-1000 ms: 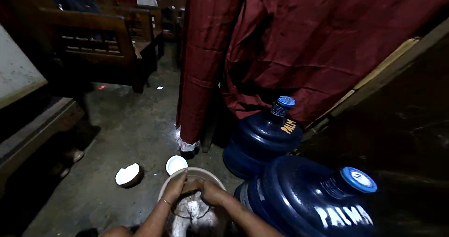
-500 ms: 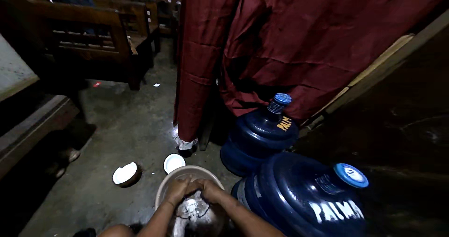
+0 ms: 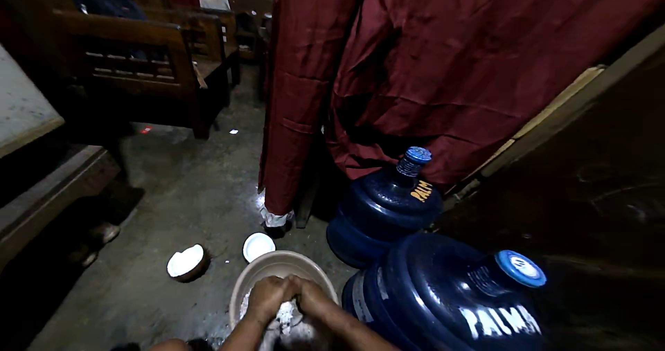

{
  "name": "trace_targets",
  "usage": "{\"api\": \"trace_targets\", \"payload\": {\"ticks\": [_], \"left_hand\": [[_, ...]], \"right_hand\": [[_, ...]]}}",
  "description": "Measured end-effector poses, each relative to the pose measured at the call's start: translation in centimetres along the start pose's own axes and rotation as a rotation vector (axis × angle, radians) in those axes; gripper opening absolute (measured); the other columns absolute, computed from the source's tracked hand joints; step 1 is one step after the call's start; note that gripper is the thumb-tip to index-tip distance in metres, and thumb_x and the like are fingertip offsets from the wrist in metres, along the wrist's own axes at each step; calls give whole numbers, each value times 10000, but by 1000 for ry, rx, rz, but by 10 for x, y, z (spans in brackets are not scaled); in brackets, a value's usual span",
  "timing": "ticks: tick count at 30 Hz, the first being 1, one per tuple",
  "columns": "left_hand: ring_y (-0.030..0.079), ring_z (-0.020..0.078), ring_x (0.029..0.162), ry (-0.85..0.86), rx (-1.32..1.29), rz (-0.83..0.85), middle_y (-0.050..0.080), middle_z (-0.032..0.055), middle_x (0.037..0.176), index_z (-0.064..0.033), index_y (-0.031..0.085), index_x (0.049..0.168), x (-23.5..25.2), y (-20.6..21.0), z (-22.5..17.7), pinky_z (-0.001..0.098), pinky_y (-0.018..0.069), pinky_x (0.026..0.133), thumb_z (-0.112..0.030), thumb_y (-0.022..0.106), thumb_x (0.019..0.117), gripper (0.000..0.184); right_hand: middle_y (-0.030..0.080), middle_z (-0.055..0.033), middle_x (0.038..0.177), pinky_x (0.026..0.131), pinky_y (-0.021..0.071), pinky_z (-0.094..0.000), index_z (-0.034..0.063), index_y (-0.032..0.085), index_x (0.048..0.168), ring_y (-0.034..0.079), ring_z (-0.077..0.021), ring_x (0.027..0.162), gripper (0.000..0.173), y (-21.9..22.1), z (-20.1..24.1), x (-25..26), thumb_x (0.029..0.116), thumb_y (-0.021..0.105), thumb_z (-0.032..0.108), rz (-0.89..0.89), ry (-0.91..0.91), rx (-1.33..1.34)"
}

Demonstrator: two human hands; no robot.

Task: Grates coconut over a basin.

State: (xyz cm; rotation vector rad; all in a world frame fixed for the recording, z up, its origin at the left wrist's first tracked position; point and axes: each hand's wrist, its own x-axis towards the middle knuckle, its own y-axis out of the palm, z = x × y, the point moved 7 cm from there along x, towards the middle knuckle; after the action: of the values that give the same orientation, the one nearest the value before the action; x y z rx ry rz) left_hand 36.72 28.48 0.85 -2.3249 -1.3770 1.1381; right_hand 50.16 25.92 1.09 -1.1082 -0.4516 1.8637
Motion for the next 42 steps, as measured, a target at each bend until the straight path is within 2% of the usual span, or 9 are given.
{"api": "trace_targets", "payload": {"ticks": [5, 8, 12, 16, 22, 29, 33, 37, 42], "left_hand": [[576, 253, 1308, 82, -232, 164, 628, 140, 1380, -97, 634, 1360, -12, -43, -41, 517, 435, 1120, -678, 223, 1046, 778], [587, 295, 1292, 149, -69, 75, 640, 138, 1361, -136, 619, 1394, -78, -43, -59, 570, 431, 1106, -586, 343, 1069, 619], [669, 310, 1199, 425, 122, -329, 705, 110, 1294, -121, 716, 1296, -88, 0, -21, 562, 528, 997, -396, 639, 969, 435], [649, 285, 1199, 59, 87, 4, 704, 104, 1252, -180, 706, 1283, -13, 4, -6, 570, 485, 1046, -687, 440, 984, 646], [614, 285, 1241, 80, -119, 115, 668, 162, 1291, -84, 686, 1279, 1, -37, -37, 546, 451, 1084, -668, 246, 1050, 766], [700, 286, 1138, 378, 129, -298, 737, 105, 1208, -136, 757, 1214, -80, 1, -26, 532, 550, 984, -421, 599, 1000, 390], [688, 277, 1095, 74, 90, -77, 734, 111, 1130, -138, 753, 1157, -13, -1, -14, 547, 518, 994, -643, 471, 993, 600], [651, 293, 1156, 27, -251, 1, 693, 177, 1210, -28, 702, 1200, 28, -27, -12, 524, 493, 1030, -620, 271, 1071, 744], [558, 238, 1324, 179, -256, 166, 614, 126, 1400, -85, 609, 1385, -51, -38, -56, 493, 421, 1136, -604, 183, 1078, 739]], "right_hand": [[602, -200, 1404, 1092, 447, -588, 136, 538, 1473, 581, -358, 1303, 490, -54, 43, -19, 991, 533, 54, 88, -6, -4], [601, -236, 1390, 1076, 448, -615, 90, 474, 1515, 587, -401, 1286, 511, -50, 59, -73, 1007, 528, 72, 7, -102, 2], [642, -139, 1386, 1032, 533, -495, 90, 647, 1374, 658, -306, 1222, 363, 9, 21, -80, 1048, 499, 146, -400, -253, 68], [656, -198, 1318, 1045, 494, -573, 103, 546, 1454, 634, -361, 1222, 453, 16, -6, -14, 1004, 567, 157, -154, 2, 110], [599, -186, 1419, 1105, 431, -600, 156, 570, 1450, 565, -366, 1324, 473, -53, 45, -18, 992, 529, 46, 86, -1, -82], [624, -217, 1360, 988, 537, -517, 39, 599, 1392, 643, -380, 1199, 379, 8, 29, -80, 1034, 499, 111, -265, -110, -77], [577, -234, 1408, 1026, 493, -605, 115, 428, 1551, 605, -416, 1245, 567, 8, 3, -19, 1001, 564, 125, -67, 122, -60], [658, -206, 1317, 1037, 475, -636, 149, 588, 1416, 619, -409, 1240, 399, -41, 27, -4, 1022, 528, 151, -64, 113, -170], [535, -272, 1434, 1011, 487, -640, 208, 392, 1590, 581, -469, 1250, 646, -59, 55, -91, 982, 594, 123, -79, 34, -189]]}}
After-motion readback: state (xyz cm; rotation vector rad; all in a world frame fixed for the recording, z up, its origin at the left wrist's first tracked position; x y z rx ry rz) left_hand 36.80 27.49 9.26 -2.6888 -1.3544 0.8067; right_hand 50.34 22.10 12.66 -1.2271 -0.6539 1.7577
